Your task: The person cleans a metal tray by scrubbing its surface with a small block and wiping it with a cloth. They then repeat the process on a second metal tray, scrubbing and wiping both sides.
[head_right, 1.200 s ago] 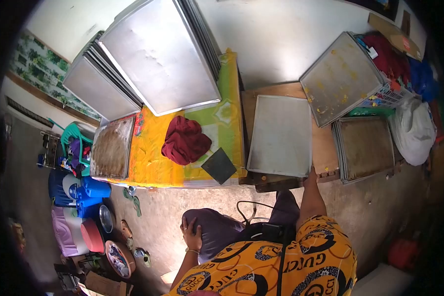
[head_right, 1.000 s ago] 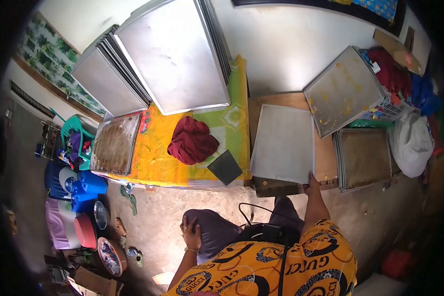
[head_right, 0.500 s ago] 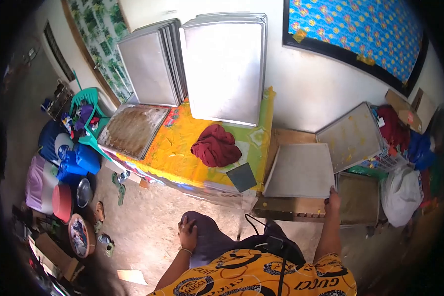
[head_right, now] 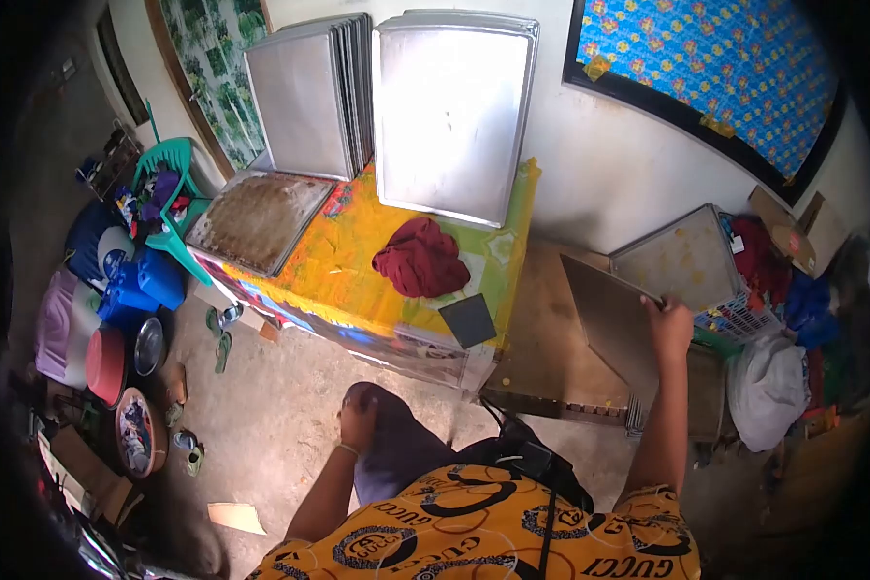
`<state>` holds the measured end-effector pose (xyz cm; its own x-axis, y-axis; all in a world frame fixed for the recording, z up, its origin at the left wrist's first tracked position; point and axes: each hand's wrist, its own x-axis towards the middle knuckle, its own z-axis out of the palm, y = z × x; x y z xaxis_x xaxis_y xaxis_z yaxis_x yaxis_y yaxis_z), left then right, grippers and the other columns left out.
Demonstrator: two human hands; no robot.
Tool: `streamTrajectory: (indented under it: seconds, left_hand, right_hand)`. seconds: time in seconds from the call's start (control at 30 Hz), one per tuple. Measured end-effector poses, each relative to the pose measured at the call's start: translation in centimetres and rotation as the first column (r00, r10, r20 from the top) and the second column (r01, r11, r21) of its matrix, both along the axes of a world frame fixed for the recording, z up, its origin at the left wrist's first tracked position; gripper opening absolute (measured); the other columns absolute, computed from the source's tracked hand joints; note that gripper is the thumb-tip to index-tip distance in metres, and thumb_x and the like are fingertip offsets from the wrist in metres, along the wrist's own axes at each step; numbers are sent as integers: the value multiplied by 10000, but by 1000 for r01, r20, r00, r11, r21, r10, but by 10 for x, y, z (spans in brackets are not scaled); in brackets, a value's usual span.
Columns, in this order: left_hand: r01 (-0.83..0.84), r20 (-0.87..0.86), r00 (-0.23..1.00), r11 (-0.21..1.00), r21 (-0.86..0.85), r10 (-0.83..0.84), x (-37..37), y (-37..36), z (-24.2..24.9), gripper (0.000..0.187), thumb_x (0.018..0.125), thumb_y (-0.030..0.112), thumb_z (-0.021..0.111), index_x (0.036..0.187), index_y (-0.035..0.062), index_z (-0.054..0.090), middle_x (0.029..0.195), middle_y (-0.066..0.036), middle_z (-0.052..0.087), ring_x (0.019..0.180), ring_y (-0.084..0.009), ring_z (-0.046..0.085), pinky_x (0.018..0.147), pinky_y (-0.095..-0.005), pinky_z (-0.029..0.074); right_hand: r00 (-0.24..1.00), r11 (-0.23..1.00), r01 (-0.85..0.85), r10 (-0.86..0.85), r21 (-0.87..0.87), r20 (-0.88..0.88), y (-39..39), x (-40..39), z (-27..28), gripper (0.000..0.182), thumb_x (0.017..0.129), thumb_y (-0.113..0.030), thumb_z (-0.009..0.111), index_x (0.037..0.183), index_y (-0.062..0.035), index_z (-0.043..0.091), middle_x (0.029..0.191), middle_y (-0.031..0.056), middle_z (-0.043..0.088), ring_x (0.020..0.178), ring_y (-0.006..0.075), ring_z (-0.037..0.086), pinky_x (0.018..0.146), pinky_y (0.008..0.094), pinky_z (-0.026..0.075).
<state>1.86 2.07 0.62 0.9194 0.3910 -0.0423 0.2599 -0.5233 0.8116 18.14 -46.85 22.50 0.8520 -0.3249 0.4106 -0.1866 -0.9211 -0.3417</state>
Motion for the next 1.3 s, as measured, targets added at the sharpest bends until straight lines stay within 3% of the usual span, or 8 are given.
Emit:
streamTrajectory:
  seconds: [0.23, 0.47, 0.57, 0.77, 0.97, 1.0, 1.1, 1.3]
  left_hand:
    - [177, 398, 869, 936, 303, -293, 103, -2, 115, 416, 812, 122, 631, 1203, 22, 528, 1186, -248, 553, 1140, -402, 504, 954, -426, 414]
    - [303, 9, 925, 749, 589, -381, 195, -36, 146, 660, 764, 353, 685, 1346, 182, 426, 1393, -221, 385, 1296, -381, 359, 1000, -550, 322]
    - [397, -165, 910, 689, 607, -379, 230, -46, 135, 834, 704, 454, 716, 1411, 267, 316, 1484, -207, 223, 1353, -427, 225, 1011, -645, 227]
    - [494, -335, 870, 647, 581, -362, 266, -64, 141, 987, 621, 509, 756, 1439, 280, 254, 1518, -201, 103, 1369, -468, 126, 1033, -664, 170]
    - [459, -304, 888, 698, 549, -345, 295, -46, 91, 774, 683, 380, 734, 1362, 252, 386, 1453, -166, 293, 1318, -397, 291, 977, -651, 282]
    - [382, -179, 919, 676, 631, -353, 291, -43, 88, 653, 703, 278, 711, 1297, 212, 449, 1321, -142, 467, 1205, -375, 432, 923, -570, 394]
    - [274, 1, 943, 781, 562, -332, 302, -23, 71, 572, 695, 188, 695, 1235, 165, 506, 1154, -155, 585, 1071, -380, 536, 875, -474, 463]
    - [44, 411, 888, 927, 372, -207, 240, -9, 156, 475, 661, 108, 690, 1124, 118, 586, 986, -183, 631, 933, -356, 596, 808, -412, 492]
  right_hand:
    - [990, 990, -137, 138, 28, -32, 9, 70, 3, 472, 757, -358, 707, 971, 56, 629, 944, 272, 623, 914, 411, 597, 779, 428, 480]
    - [977, 990, -140, 140, 12, -161, 12, 132, 6, 433, 780, -360, 672, 972, 26, 631, 991, 257, 622, 971, 397, 590, 824, 441, 466]
    - [981, 992, -92, 106, 89, -165, 20, 138, 12, 415, 773, -359, 675, 961, 10, 641, 953, 239, 635, 933, 395, 600, 797, 443, 466]
    - [986, 983, -122, 136, 137, -100, 2, 154, 1, 403, 762, -334, 699, 941, 22, 648, 875, 244, 645, 838, 391, 621, 727, 416, 475]
    - [995, 965, -99, 104, 241, -6, -23, 143, 0, 376, 769, -317, 702, 914, 27, 649, 867, 233, 652, 813, 381, 627, 719, 410, 473]
    - [994, 969, -110, 107, 222, 25, -26, 140, 0, 370, 771, -310, 702, 910, 29, 651, 861, 230, 654, 802, 375, 630, 711, 405, 473]
    - [995, 955, -102, 101, 278, 16, -37, 130, 4, 365, 775, -302, 701, 911, 34, 656, 840, 222, 659, 786, 350, 640, 708, 379, 478]
    - [994, 945, -109, 95, 309, 61, -86, 137, -8, 369, 784, -304, 699, 909, 41, 658, 825, 220, 660, 777, 325, 649, 717, 347, 485]
